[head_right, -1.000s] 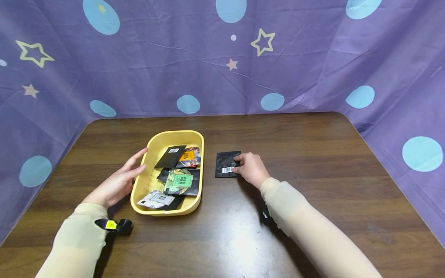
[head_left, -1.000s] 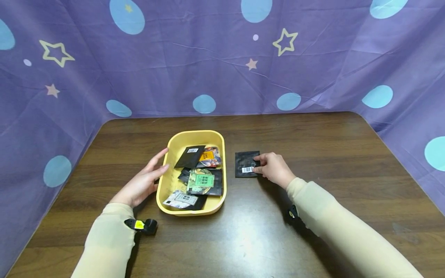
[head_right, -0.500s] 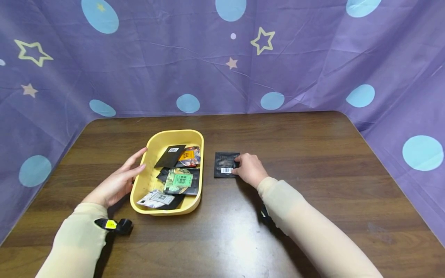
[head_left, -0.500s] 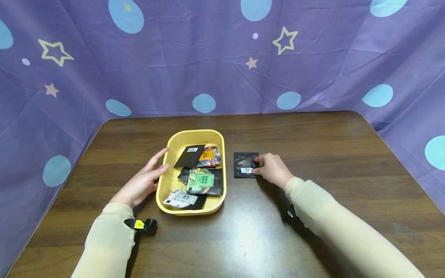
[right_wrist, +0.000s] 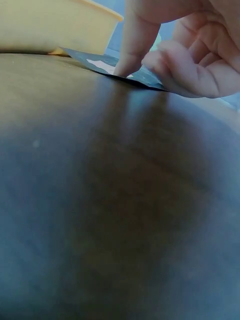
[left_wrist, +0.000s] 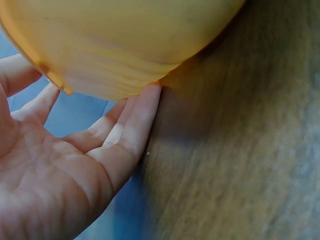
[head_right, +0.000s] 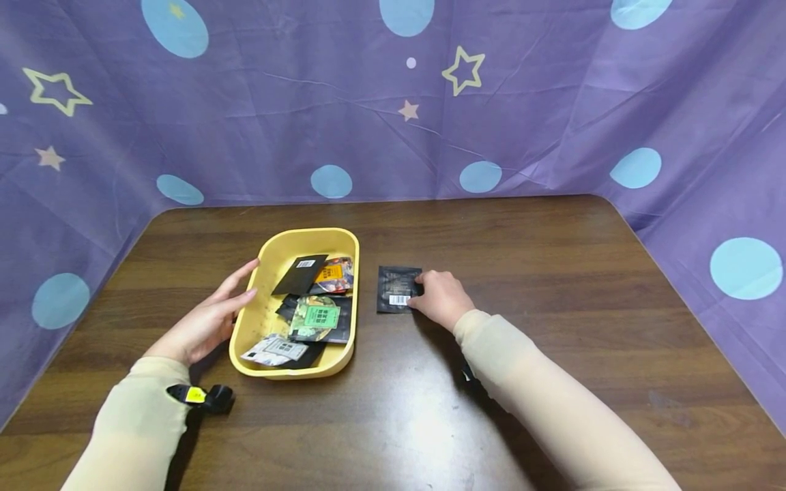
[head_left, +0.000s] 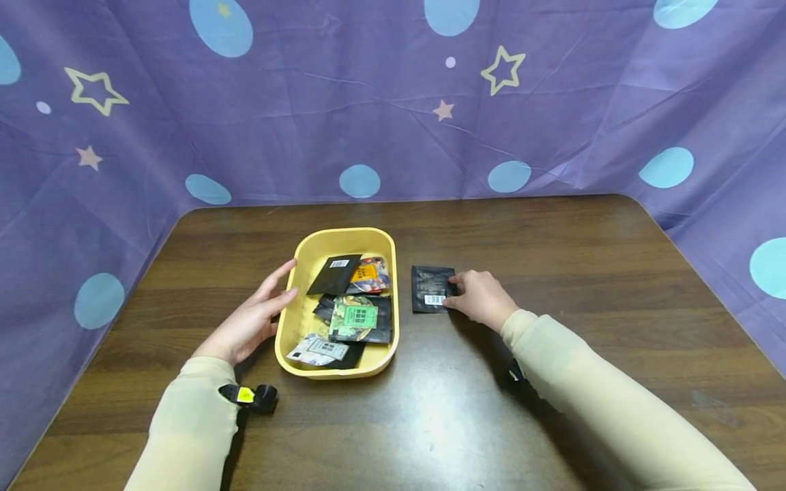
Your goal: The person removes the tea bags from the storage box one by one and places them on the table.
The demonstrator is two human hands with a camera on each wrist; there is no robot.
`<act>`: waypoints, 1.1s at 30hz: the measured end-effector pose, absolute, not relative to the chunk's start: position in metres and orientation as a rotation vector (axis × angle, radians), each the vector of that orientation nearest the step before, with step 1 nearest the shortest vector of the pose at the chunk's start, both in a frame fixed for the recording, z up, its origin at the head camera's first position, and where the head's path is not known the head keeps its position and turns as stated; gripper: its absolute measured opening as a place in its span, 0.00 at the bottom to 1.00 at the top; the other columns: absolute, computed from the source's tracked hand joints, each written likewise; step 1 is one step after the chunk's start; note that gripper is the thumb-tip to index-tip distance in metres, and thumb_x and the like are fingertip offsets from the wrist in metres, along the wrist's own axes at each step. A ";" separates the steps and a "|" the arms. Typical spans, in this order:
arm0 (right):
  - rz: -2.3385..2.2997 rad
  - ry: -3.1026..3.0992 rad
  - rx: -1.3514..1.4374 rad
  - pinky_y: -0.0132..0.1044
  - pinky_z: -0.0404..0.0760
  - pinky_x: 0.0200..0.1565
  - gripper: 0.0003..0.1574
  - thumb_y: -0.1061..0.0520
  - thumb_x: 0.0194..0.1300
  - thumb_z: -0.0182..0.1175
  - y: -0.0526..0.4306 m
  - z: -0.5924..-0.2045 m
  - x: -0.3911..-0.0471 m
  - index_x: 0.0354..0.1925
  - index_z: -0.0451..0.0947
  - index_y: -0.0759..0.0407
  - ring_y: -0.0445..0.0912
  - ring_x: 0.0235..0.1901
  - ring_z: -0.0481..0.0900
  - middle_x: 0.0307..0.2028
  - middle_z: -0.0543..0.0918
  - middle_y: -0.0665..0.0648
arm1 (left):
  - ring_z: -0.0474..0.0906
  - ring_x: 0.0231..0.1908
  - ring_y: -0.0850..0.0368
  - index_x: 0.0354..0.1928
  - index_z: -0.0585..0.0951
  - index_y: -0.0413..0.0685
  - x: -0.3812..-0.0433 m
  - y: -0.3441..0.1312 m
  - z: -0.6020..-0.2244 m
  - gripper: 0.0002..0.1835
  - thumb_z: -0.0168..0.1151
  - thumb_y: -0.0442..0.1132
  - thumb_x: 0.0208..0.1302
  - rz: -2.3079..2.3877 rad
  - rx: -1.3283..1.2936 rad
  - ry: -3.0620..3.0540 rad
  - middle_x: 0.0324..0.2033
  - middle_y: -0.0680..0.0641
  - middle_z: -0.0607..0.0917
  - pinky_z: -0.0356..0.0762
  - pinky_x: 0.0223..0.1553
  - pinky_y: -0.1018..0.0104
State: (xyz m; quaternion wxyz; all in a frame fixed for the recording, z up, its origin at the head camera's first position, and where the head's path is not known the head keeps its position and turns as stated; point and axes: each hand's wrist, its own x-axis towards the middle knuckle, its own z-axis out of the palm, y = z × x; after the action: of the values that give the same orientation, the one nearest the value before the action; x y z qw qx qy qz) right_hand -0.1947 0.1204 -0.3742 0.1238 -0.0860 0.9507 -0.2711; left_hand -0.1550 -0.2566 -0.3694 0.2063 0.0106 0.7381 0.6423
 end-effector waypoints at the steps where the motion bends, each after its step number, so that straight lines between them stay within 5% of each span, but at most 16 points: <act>1: -0.773 2.786 -0.266 0.44 0.84 0.39 0.33 0.50 0.64 0.67 0.121 -0.374 -0.195 0.62 0.76 0.67 0.51 0.32 0.86 0.46 0.85 0.69 | 0.71 0.56 0.61 0.79 0.40 0.68 -0.155 -0.257 -0.369 0.37 0.47 0.51 0.78 1.789 0.029 2.057 0.68 0.33 0.58 0.73 0.55 0.59; 5: -0.735 2.830 -0.317 0.52 0.79 0.53 0.33 0.50 0.63 0.67 0.121 -0.373 -0.195 0.60 0.77 0.68 0.57 0.49 0.82 0.51 0.84 0.69 | 0.70 0.56 0.60 0.79 0.40 0.69 -0.155 -0.257 -0.369 0.37 0.47 0.51 0.77 1.789 0.026 2.054 0.69 0.33 0.57 0.72 0.56 0.58; 10: -0.860 2.822 -0.316 0.41 0.75 0.33 0.30 0.52 0.62 0.66 0.119 -0.370 -0.195 0.58 0.77 0.67 0.48 0.27 0.75 0.29 0.81 0.59 | 0.70 0.57 0.60 0.79 0.41 0.69 -0.156 -0.256 -0.370 0.37 0.47 0.50 0.77 1.796 0.026 2.044 0.70 0.33 0.56 0.73 0.56 0.58; 14: -1.021 2.834 -0.349 0.35 0.70 0.29 0.26 0.53 0.63 0.66 0.113 -0.361 -0.192 0.55 0.79 0.65 0.44 0.22 0.71 0.25 0.78 0.54 | 0.71 0.56 0.60 0.79 0.41 0.69 -0.155 -0.256 -0.369 0.37 0.47 0.50 0.77 1.801 0.024 2.046 0.68 0.33 0.57 0.74 0.55 0.59; 22: -1.261 2.816 -0.538 0.34 0.75 0.34 0.18 0.55 0.61 0.67 0.092 -0.345 -0.178 0.47 0.84 0.64 0.43 0.29 0.77 0.28 0.84 0.54 | 0.71 0.56 0.60 0.79 0.42 0.69 -0.154 -0.256 -0.368 0.37 0.47 0.50 0.77 1.805 0.020 2.045 0.68 0.34 0.58 0.74 0.55 0.59; 26: -1.320 2.783 -0.650 0.38 0.81 0.43 0.17 0.56 0.62 0.67 0.082 -0.342 -0.171 0.47 0.85 0.63 0.46 0.37 0.83 0.38 0.88 0.56 | 0.70 0.57 0.59 0.79 0.42 0.69 -0.154 -0.256 -0.368 0.37 0.47 0.50 0.77 1.805 0.022 2.042 0.70 0.33 0.56 0.73 0.56 0.57; 33: -1.212 2.876 -0.966 0.45 0.79 0.54 0.17 0.54 0.61 0.70 0.066 -0.338 -0.159 0.46 0.86 0.61 0.51 0.47 0.82 0.44 0.88 0.56 | 0.67 0.60 0.54 0.79 0.41 0.69 -0.154 -0.257 -0.367 0.37 0.47 0.51 0.77 1.792 0.016 2.049 0.71 0.34 0.55 0.70 0.59 0.52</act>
State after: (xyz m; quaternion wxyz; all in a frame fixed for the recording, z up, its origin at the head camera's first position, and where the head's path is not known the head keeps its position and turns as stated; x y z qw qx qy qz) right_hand -0.1590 0.0656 -0.3380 -0.0630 -0.2951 0.8786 -0.3703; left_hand -0.1545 -0.2568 -0.3675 0.2082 0.0059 0.7363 0.6438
